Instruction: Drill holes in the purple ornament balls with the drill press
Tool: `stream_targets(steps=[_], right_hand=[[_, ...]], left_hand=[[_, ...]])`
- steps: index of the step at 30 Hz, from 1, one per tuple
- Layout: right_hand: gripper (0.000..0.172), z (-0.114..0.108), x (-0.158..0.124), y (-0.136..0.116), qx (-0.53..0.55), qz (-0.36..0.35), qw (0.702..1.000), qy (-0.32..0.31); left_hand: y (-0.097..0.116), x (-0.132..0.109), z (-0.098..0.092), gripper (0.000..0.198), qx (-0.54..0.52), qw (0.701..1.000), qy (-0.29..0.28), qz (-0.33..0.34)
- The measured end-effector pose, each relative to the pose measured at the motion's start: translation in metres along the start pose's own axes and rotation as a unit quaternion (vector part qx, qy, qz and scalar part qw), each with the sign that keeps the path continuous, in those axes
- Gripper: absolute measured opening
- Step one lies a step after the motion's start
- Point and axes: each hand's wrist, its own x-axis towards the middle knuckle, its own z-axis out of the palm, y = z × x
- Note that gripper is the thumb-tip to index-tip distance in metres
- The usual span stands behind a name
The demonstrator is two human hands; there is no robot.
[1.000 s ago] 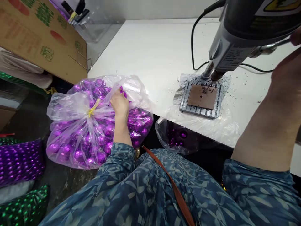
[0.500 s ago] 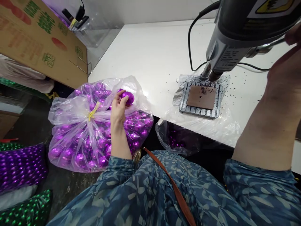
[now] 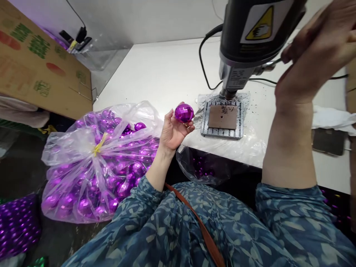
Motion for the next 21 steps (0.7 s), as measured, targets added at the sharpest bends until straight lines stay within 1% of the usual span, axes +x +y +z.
stream_targets(steps=[2, 4, 6, 8, 11, 14, 16, 19, 21], right_hand=[[0.071, 0.004, 0.0, 0.0, -0.009, -0.011, 1.0, -0.005], [0.071, 0.007, -0.001, -0.002, -0.011, -0.02, 1.0, -0.01], [0.07, 0.008, -0.003, -0.002, -0.013, -0.03, 0.999, -0.007], [0.07, 0.008, -0.004, -0.001, -0.013, -0.039, 0.999, -0.003], [0.069, 0.007, -0.005, 0.001, -0.02, -0.044, 0.999, -0.001], [0.07, 0.006, -0.006, 0.001, -0.029, -0.043, 0.999, -0.005], [0.071, 0.005, -0.006, 0.001, -0.029, -0.041, 0.999, -0.009], [0.07, 0.005, -0.007, -0.001, -0.024, -0.042, 0.999, -0.013], [0.069, 0.005, -0.007, -0.001, -0.022, -0.042, 0.999, -0.016]], left_hand=[[-0.023, 0.024, 0.0, 0.048, -0.011, 1.0, -0.01, -0.02], [-0.043, 0.044, -0.002, 0.043, 0.014, 1.0, -0.013, -0.018], [-0.058, 0.06, -0.003, 0.041, 0.055, 0.998, -0.016, -0.006], [-0.066, 0.07, -0.001, 0.042, 0.097, 0.995, -0.022, 0.015], [-0.07, 0.078, 0.003, 0.048, 0.148, 0.987, -0.045, 0.048], [-0.07, 0.084, 0.007, 0.055, 0.171, 0.982, -0.064, 0.052], [-0.069, 0.087, 0.009, 0.051, 0.165, 0.984, -0.063, 0.034], [-0.068, 0.09, 0.01, 0.046, 0.145, 0.988, -0.054, -0.021], [-0.069, 0.09, 0.01, 0.044, 0.132, 0.989, -0.053, -0.039]])
